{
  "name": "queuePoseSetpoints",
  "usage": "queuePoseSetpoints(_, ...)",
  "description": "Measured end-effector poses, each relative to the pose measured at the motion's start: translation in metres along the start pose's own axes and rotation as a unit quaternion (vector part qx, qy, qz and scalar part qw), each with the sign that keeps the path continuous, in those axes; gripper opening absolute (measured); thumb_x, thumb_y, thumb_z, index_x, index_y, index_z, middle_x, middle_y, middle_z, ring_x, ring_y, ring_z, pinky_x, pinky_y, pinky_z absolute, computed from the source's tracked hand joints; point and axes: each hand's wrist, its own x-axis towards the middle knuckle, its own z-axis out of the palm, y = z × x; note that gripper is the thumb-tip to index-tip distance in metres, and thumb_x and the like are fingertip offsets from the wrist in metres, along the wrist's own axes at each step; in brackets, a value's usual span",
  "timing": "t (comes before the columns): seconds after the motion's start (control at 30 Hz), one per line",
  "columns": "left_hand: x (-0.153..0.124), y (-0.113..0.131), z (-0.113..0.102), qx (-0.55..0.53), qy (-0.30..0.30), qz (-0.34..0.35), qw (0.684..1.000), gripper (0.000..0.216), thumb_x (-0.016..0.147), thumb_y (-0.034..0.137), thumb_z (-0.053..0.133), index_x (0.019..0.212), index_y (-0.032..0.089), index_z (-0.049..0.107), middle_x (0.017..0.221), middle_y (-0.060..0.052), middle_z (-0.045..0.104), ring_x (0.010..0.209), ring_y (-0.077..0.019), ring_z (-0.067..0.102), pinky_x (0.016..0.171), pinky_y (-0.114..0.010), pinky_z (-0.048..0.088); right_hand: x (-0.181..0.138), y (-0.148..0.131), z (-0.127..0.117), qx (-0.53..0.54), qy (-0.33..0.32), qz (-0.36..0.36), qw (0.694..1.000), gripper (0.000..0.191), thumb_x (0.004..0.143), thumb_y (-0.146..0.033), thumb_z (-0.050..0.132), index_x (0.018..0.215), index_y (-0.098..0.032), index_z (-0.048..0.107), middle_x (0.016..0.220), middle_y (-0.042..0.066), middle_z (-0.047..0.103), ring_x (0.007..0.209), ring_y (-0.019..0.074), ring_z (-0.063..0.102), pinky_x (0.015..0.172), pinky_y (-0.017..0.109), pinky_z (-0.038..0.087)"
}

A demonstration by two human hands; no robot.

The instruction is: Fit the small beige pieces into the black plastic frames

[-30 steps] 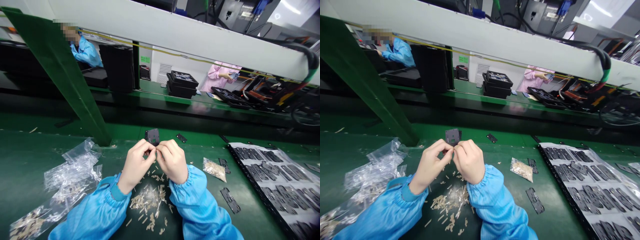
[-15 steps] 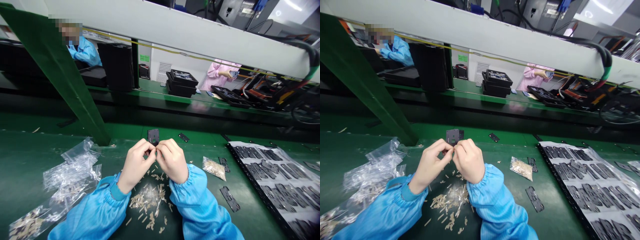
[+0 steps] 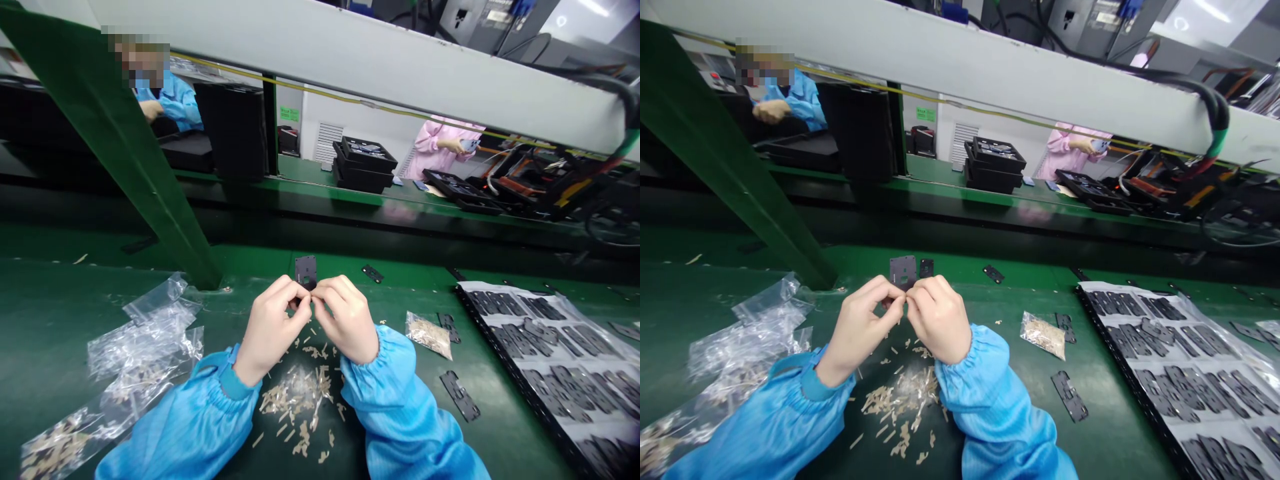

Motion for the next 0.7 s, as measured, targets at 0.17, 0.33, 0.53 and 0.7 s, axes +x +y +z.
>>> queuePoseSetpoints(0.17, -0.001, 0.000, 0.002, 0.001, -0.007, 0.008, 1.000, 0.015, 0.080, 0.012, 0.047, 0.067, 0.018, 0.053, 0.067, 0.001, 0.049, 0.064, -0.0108, 0.048, 0.059, -0.022, 0.038, 0.000, -0.003, 0.001, -0.010, 0.015, 0.008, 1.000, 0.014, 0.083, -0.010, 0.045, 0.078, -0.016, 0.057, 0.080, 0.007, 0.060, 0.075, 0.0158, 0.051, 0.067, 0.029, 0.046)
queuePoseSetpoints(0.33, 0.002, 0.001, -0.005, -0.011, 0.004, 0.024, 1.000, 0.016, 0.078, 0.011, 0.046, 0.065, 0.018, 0.051, 0.066, 0.002, 0.048, 0.063, -0.0112, 0.047, 0.058, -0.023, 0.038, 0.002, -0.004, -0.008, 0.012, 0.061, 0.036, 0.997, 0.015, 0.078, -0.007, 0.044, 0.073, -0.017, 0.054, 0.073, 0.005, 0.057, 0.072, 0.0162, 0.050, 0.064, 0.030, 0.045)
queuePoseSetpoints(0.53, 0.002, 0.001, -0.014, -0.022, 0.020, 0.065, 0.997, 0.014, 0.079, 0.009, 0.044, 0.071, 0.017, 0.053, 0.072, 0.000, 0.049, 0.067, -0.0122, 0.048, 0.060, -0.024, 0.038, 0.001, -0.009, -0.016, 0.086, 0.057, 0.027, 0.994, 0.020, 0.075, -0.004, 0.043, 0.079, -0.017, 0.057, 0.078, 0.005, 0.057, 0.074, 0.0157, 0.051, 0.065, 0.030, 0.045)
queuePoseSetpoints(0.7, 0.000, 0.003, -0.012, -0.016, 0.007, 0.092, 0.996, 0.014, 0.079, 0.011, 0.043, 0.071, 0.018, 0.052, 0.071, -0.001, 0.048, 0.067, -0.0131, 0.048, 0.060, -0.025, 0.040, 0.002, -0.012, -0.016, 0.103, 0.038, 0.033, 0.993, 0.010, 0.080, -0.016, 0.049, 0.081, -0.018, 0.060, 0.079, 0.005, 0.059, 0.075, 0.0161, 0.054, 0.066, 0.031, 0.046)
